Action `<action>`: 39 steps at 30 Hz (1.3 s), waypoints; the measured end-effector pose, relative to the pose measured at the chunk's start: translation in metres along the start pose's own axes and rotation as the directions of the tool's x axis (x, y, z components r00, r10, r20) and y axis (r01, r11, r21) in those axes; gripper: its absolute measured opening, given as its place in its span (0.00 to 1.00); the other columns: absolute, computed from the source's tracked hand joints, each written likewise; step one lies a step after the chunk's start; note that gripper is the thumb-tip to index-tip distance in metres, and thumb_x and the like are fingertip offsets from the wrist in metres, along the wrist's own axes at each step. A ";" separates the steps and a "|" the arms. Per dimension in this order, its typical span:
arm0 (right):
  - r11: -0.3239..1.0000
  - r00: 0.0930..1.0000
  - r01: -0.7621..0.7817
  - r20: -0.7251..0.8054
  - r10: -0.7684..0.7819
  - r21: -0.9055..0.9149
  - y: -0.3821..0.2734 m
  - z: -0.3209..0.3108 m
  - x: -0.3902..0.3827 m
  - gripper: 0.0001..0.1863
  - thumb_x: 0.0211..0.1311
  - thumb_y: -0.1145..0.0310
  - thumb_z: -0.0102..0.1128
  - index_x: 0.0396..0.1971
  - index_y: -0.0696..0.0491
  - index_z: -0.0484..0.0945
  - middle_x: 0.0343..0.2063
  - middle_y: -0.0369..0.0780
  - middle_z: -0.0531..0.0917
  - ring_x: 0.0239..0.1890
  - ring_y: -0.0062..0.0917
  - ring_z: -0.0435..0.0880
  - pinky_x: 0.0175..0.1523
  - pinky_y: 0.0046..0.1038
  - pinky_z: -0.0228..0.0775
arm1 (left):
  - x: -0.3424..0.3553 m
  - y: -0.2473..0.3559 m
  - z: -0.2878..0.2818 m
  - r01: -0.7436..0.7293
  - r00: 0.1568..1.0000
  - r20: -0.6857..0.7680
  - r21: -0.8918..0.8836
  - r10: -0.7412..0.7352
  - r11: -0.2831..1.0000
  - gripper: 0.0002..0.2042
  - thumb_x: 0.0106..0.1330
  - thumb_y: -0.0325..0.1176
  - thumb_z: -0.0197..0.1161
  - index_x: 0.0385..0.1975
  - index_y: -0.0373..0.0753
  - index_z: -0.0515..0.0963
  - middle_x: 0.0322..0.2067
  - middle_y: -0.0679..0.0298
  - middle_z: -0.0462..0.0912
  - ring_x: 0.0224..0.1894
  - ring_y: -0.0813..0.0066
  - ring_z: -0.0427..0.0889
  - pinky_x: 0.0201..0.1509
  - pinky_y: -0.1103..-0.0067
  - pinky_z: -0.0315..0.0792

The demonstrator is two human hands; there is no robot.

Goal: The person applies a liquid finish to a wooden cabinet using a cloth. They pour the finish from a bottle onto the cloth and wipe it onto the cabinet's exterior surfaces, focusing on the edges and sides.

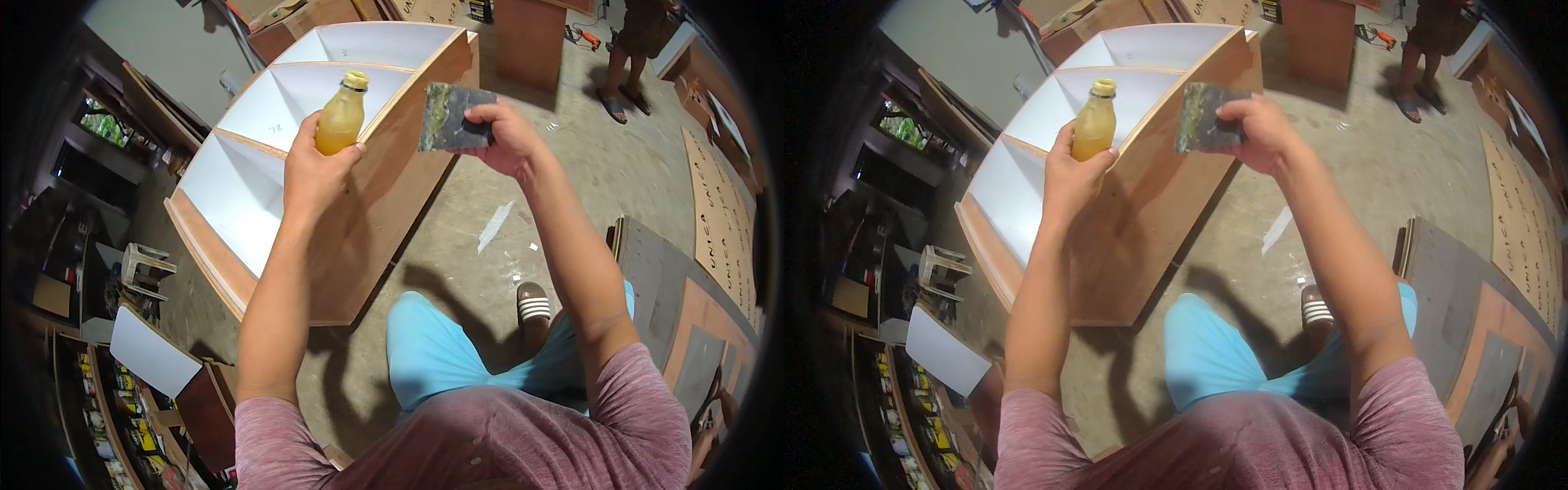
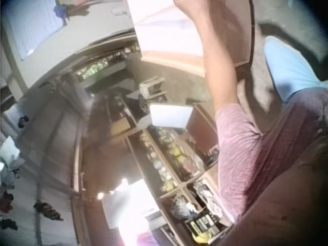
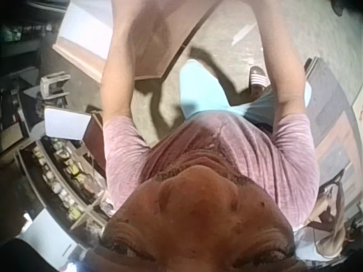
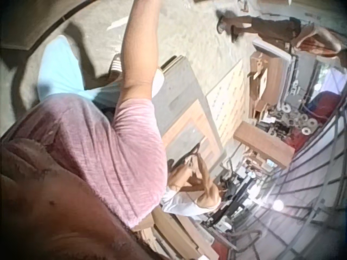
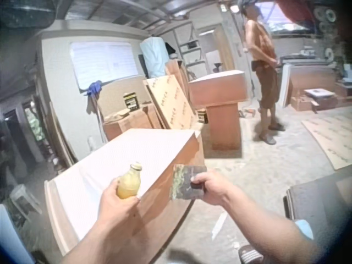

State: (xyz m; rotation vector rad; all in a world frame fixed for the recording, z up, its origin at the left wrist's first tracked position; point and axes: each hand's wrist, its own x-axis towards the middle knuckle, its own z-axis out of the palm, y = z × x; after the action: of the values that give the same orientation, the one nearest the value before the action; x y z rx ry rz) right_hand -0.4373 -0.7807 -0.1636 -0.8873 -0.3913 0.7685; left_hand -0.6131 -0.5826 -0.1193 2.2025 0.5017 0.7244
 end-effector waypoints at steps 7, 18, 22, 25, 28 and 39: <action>0.998 0.998 -0.064 -0.007 0.064 -0.003 -0.019 -0.002 0.007 0.17 0.60 0.78 0.47 0.50 0.62 0.69 0.46 0.48 0.78 0.47 0.39 0.80 0.54 0.50 0.73 | 0.022 0.024 0.008 -0.165 0.944 0.329 0.499 -0.010 0.851 0.32 0.48 0.37 0.72 0.56 0.39 0.71 0.47 0.52 0.80 0.50 0.53 0.79 0.52 0.65 0.73; 0.975 0.985 -0.171 0.051 0.166 0.139 0.018 -0.022 0.022 0.20 0.59 0.76 0.46 0.53 0.61 0.66 0.47 0.47 0.77 0.46 0.41 0.81 0.55 0.50 0.72 | 0.053 0.046 0.031 -0.350 0.918 0.397 0.837 -0.025 0.420 0.22 0.56 0.33 0.64 0.53 0.52 0.74 0.44 0.58 0.78 0.51 0.56 0.75 0.52 0.62 0.69; 0.971 0.984 -0.178 0.044 0.173 0.162 0.021 -0.022 0.021 0.20 0.58 0.77 0.45 0.53 0.61 0.66 0.47 0.47 0.77 0.46 0.40 0.81 0.55 0.50 0.74 | 0.061 0.048 0.036 -0.366 0.910 0.412 0.850 -0.046 0.378 0.22 0.57 0.31 0.62 0.53 0.53 0.74 0.45 0.59 0.77 0.52 0.57 0.74 0.52 0.60 0.68; 0.983 0.991 -0.127 0.050 0.121 0.135 0.023 -0.024 0.024 0.20 0.57 0.78 0.45 0.51 0.61 0.68 0.45 0.47 0.77 0.46 0.39 0.81 0.53 0.49 0.75 | 0.066 0.047 0.041 -0.357 0.911 0.408 0.855 -0.062 0.376 0.21 0.57 0.31 0.62 0.53 0.53 0.74 0.45 0.60 0.77 0.52 0.58 0.74 0.52 0.60 0.68; 0.990 0.995 -0.099 0.036 0.096 0.105 0.027 -0.024 0.029 0.19 0.56 0.79 0.45 0.49 0.62 0.69 0.44 0.47 0.78 0.44 0.38 0.82 0.52 0.49 0.76 | 0.072 0.047 0.043 -0.356 0.910 0.408 0.861 -0.075 0.364 0.21 0.57 0.32 0.63 0.53 0.53 0.75 0.46 0.60 0.77 0.52 0.58 0.74 0.53 0.61 0.68; 0.998 0.999 -0.053 0.010 0.053 0.038 0.023 -0.029 0.025 0.17 0.54 0.81 0.46 0.45 0.60 0.75 0.38 0.46 0.82 0.39 0.36 0.84 0.48 0.45 0.78 | 0.082 0.044 0.046 -0.401 0.892 0.451 0.829 -0.042 0.390 0.22 0.54 0.33 0.67 0.52 0.52 0.75 0.43 0.60 0.80 0.49 0.57 0.78 0.50 0.61 0.73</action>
State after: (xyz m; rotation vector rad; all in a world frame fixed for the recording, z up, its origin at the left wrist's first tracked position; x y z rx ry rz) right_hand -0.4135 -0.7684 -0.1994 -0.8614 -0.3616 0.8266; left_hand -0.5159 -0.5909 -0.0839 3.4149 0.4861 -0.0402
